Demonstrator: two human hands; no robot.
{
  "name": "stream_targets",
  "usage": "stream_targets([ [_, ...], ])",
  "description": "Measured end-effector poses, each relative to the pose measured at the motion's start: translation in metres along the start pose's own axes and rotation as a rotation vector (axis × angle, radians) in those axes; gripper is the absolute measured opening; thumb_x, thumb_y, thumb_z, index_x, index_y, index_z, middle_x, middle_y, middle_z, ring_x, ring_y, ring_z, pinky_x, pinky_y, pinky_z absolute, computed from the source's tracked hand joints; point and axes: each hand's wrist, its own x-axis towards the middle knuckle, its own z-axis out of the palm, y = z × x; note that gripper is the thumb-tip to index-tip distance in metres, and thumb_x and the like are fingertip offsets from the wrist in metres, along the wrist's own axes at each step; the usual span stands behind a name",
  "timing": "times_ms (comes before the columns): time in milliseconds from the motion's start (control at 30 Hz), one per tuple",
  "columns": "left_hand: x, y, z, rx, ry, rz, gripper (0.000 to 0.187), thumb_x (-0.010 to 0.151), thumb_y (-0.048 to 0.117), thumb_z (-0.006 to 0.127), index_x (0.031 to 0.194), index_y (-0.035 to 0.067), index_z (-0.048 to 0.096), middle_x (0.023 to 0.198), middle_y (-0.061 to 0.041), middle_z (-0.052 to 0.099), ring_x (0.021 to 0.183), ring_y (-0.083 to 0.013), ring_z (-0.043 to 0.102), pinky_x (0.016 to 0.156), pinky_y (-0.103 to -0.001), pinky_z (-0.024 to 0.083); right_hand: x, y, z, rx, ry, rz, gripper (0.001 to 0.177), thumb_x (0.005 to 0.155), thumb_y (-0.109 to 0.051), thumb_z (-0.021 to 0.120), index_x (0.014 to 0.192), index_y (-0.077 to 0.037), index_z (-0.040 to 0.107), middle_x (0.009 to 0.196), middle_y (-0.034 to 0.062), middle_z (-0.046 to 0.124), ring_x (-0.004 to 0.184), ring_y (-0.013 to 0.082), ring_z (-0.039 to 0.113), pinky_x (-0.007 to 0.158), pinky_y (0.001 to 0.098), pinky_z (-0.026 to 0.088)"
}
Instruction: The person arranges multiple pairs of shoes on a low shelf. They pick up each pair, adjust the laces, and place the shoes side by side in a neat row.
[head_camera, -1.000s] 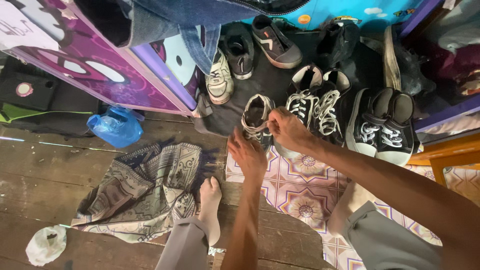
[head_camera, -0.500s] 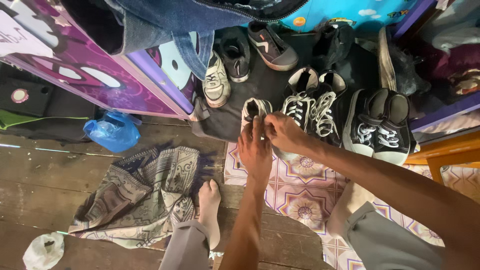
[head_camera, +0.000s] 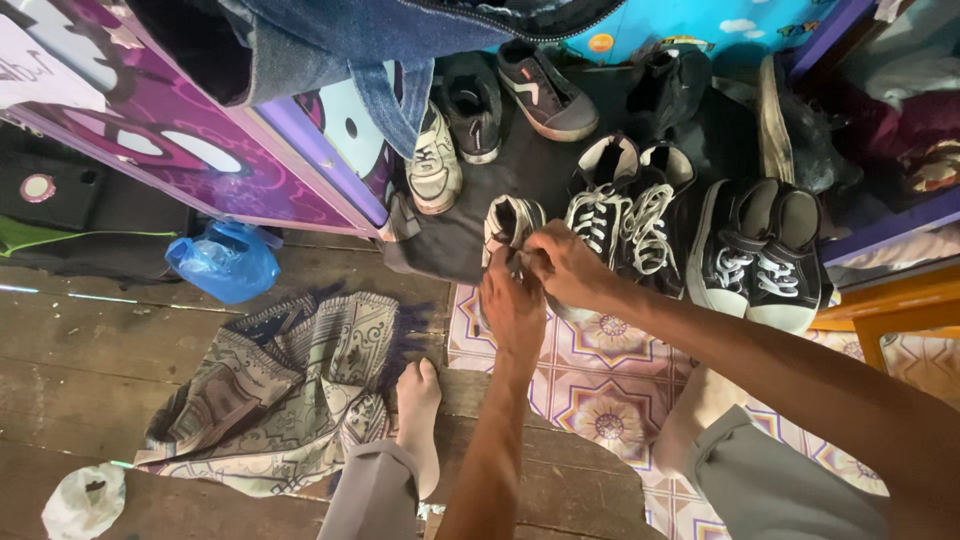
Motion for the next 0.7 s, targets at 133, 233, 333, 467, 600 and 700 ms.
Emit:
stream_targets([
  [133, 0.003, 0.002, 0.002, 0.111, 0.087, 0.143, 0.026, 0.094, 0.010, 0.067, 0.116, 0.003, 0.056, 0.123, -0.020, 0.065, 0.107, -0.0408, 0.061, 0.093, -0.049, 0.047, 0.001, -0.001, 0.000, -0.005, 0.020, -0.028, 0.012, 0.093, -0.004, 0.065, 0.104, -0.001, 0.062, 0.101, 0.0186, 0.062, 0.092, 0.0359, 0.066, 0.078, 0.0430, 0.054],
  [233, 0.011, 0.010, 0.005, 0.124, 0.074, 0.041, 0.022, 0.093, 0.012, 0.070, 0.110, 0.003, 0.059, 0.113, -0.018, 0.066, 0.099, -0.0395, 0.061, 0.087, -0.049, 0.047, 0.002, -0.008, -0.007, 0.000, -0.002, -0.018, 0.022, 0.096, -0.001, 0.059, 0.118, -0.003, 0.059, 0.108, 0.0197, 0.060, 0.094, 0.0371, 0.066, 0.080, 0.0438, 0.054],
  [333, 0.014, 0.017, 0.003, 0.075, 0.083, 0.029, 0.019, 0.094, 0.013, 0.071, 0.104, 0.004, 0.058, 0.105, -0.016, 0.065, 0.096, -0.0386, 0.061, 0.085, -0.049, 0.047, 0.000, -0.019, -0.014, 0.016, -0.052, -0.005, 0.044, 0.092, 0.002, 0.055, 0.136, -0.006, 0.053, 0.116, 0.0217, 0.057, 0.096, 0.0381, 0.066, 0.081, 0.0439, 0.055],
  [467, 0.014, 0.022, -0.006, 0.016, 0.130, 0.120, 0.014, 0.096, 0.006, 0.065, 0.106, 0.003, 0.057, 0.109, -0.017, 0.064, 0.099, -0.0385, 0.060, 0.086, -0.048, 0.048, 0.006, -0.027, -0.019, 0.002, -0.090, -0.042, 0.051, 0.092, 0.001, 0.058, 0.142, -0.009, 0.049, 0.121, 0.0215, 0.055, 0.101, 0.0390, 0.066, 0.085, 0.0426, 0.057],
  [600, 0.016, 0.026, -0.010, -0.031, 0.105, 0.129, 0.013, 0.096, 0.003, 0.064, 0.107, 0.002, 0.056, 0.109, -0.019, 0.064, 0.098, -0.0389, 0.060, 0.086, -0.048, 0.048, 0.010, -0.024, -0.020, -0.009, -0.114, -0.171, 0.053, 0.092, 0.000, 0.062, 0.143, -0.007, 0.050, 0.120, 0.0244, 0.052, 0.104, 0.0417, 0.064, 0.088, 0.0449, 0.056],
  [700, 0.014, 0.027, -0.012, -0.075, 0.136, 0.122, 0.014, 0.097, 0.002, 0.063, 0.108, 0.002, 0.055, 0.109, -0.020, 0.064, 0.100, -0.0410, 0.063, 0.086, -0.049, 0.051, 0.008, -0.018, -0.017, -0.046, -0.121, -0.131, 0.051, 0.091, 0.000, 0.063, 0.140, -0.009, 0.052, 0.115, 0.0231, 0.054, 0.106, 0.0433, 0.062, 0.089, 0.0471, 0.054],
])
